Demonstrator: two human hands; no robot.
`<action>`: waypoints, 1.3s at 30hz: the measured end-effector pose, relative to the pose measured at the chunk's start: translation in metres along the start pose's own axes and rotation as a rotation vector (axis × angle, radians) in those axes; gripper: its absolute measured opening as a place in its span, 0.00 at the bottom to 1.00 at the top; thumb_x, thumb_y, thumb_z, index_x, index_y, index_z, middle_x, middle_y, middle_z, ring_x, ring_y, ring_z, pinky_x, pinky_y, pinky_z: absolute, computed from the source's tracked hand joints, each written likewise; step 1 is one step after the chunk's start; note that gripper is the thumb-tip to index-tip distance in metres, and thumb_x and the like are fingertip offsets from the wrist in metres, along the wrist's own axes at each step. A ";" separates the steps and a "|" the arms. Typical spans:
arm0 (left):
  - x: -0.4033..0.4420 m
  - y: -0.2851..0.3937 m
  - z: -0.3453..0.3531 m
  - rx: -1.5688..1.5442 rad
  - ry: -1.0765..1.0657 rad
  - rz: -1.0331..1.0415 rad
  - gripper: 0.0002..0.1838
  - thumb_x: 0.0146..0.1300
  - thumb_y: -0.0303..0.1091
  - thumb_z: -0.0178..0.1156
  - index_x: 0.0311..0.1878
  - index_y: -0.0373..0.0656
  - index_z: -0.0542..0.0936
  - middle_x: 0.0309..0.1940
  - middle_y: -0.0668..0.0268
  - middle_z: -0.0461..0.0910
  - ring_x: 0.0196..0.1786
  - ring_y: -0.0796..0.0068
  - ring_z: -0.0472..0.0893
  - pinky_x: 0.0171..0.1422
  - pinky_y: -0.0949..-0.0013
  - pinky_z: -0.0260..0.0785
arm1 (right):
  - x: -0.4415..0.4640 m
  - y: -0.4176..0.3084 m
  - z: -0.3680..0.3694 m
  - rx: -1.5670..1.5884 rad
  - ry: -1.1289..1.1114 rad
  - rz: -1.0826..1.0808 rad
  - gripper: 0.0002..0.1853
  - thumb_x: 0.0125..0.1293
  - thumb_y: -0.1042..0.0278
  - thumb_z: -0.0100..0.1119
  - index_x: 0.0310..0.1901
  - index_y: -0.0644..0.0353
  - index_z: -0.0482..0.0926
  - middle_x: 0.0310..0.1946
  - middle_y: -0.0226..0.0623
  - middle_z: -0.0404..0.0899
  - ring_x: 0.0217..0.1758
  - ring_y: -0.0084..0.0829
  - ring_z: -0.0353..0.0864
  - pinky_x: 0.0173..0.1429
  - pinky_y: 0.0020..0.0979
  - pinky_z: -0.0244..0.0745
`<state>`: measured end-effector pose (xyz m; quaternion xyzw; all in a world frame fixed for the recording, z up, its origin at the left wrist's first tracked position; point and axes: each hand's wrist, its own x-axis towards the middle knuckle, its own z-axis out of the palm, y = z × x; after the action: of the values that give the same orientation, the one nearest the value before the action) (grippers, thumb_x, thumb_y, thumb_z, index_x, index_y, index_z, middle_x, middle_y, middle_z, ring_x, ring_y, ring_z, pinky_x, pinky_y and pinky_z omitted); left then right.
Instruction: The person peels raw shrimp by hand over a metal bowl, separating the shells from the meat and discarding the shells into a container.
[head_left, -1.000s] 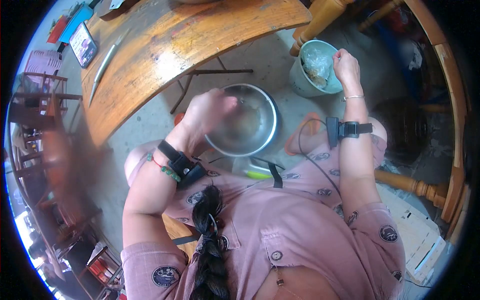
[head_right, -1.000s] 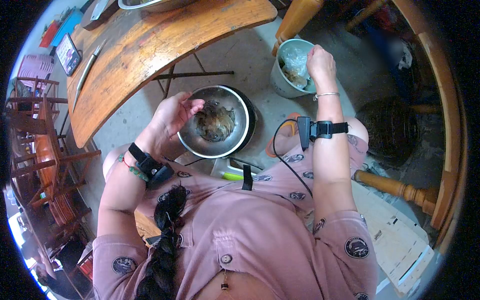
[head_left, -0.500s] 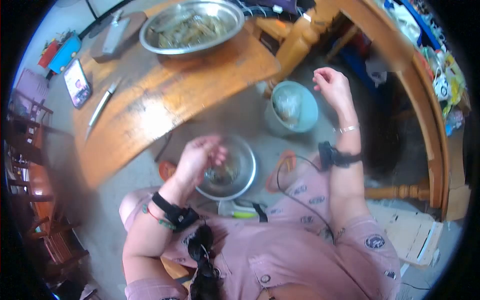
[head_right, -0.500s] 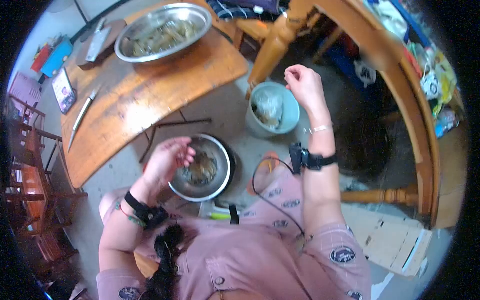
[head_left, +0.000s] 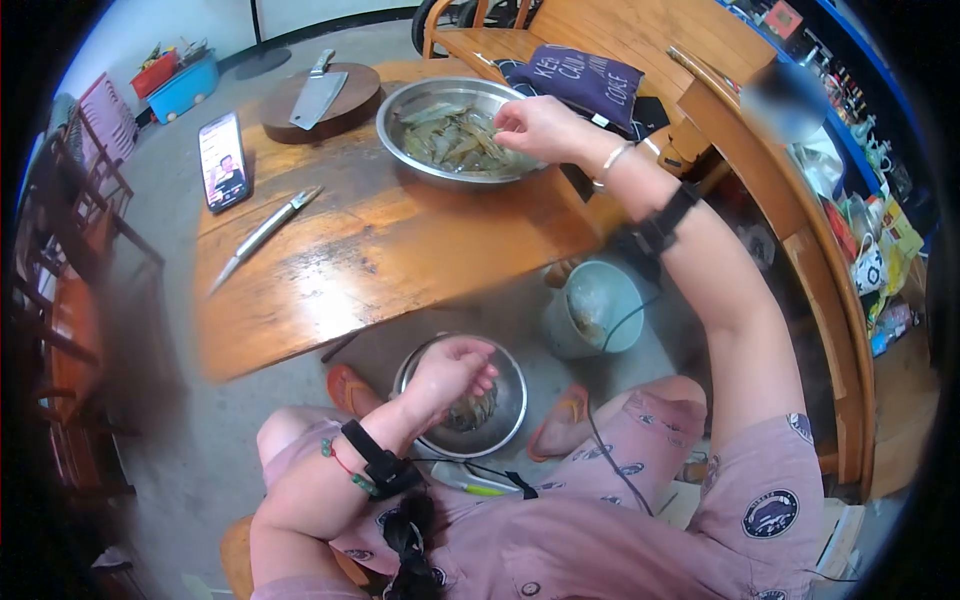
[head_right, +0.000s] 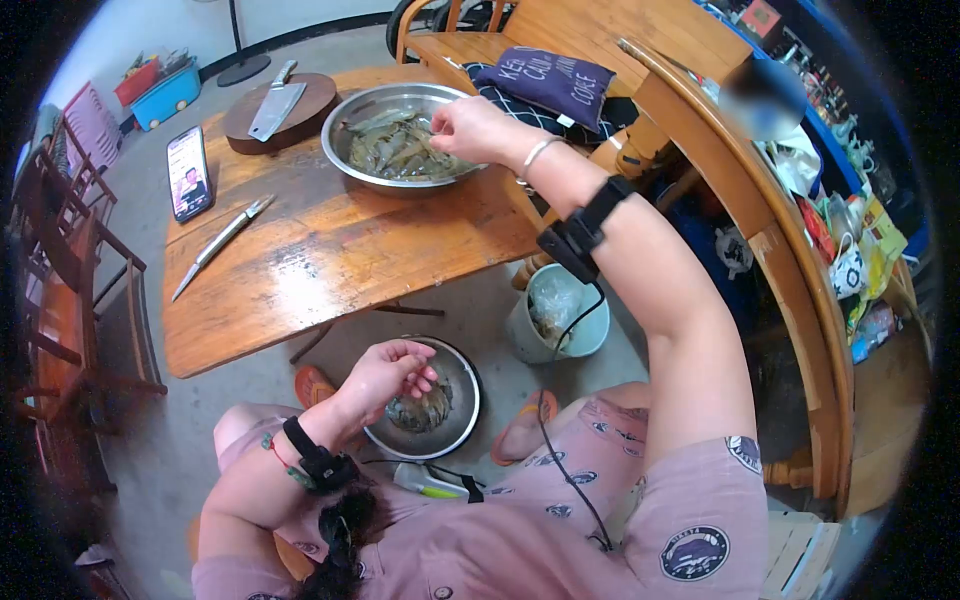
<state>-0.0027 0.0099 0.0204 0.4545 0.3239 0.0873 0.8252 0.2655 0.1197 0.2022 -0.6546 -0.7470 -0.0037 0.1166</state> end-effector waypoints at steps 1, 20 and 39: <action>0.000 0.000 0.000 0.002 -0.012 0.004 0.11 0.72 0.27 0.47 0.52 0.36 0.76 0.33 0.64 0.81 0.31 0.79 0.79 0.36 0.76 0.73 | 0.010 -0.001 0.006 -0.035 0.004 -0.011 0.18 0.60 0.56 0.60 0.39 0.64 0.83 0.35 0.50 0.84 0.40 0.48 0.83 0.49 0.39 0.77; -0.001 0.006 -0.001 0.045 -0.027 0.047 0.11 0.71 0.26 0.47 0.51 0.35 0.75 0.33 0.64 0.81 0.31 0.79 0.79 0.36 0.76 0.73 | 0.019 -0.004 0.005 0.114 -0.172 0.233 0.16 0.66 0.61 0.51 0.33 0.67 0.79 0.28 0.48 0.83 0.37 0.34 0.85 0.41 0.36 0.78; 0.019 -0.015 -0.008 0.567 0.035 0.436 0.13 0.74 0.37 0.51 0.51 0.37 0.76 0.40 0.69 0.80 0.44 0.82 0.78 0.47 0.76 0.71 | -0.221 -0.098 0.127 0.871 -0.232 0.171 0.09 0.68 0.67 0.56 0.44 0.65 0.76 0.28 0.41 0.80 0.30 0.30 0.81 0.36 0.34 0.76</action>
<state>0.0052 0.0151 -0.0035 0.7223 0.2448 0.1756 0.6225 0.1737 -0.0905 0.0532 -0.5998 -0.6304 0.3936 0.2966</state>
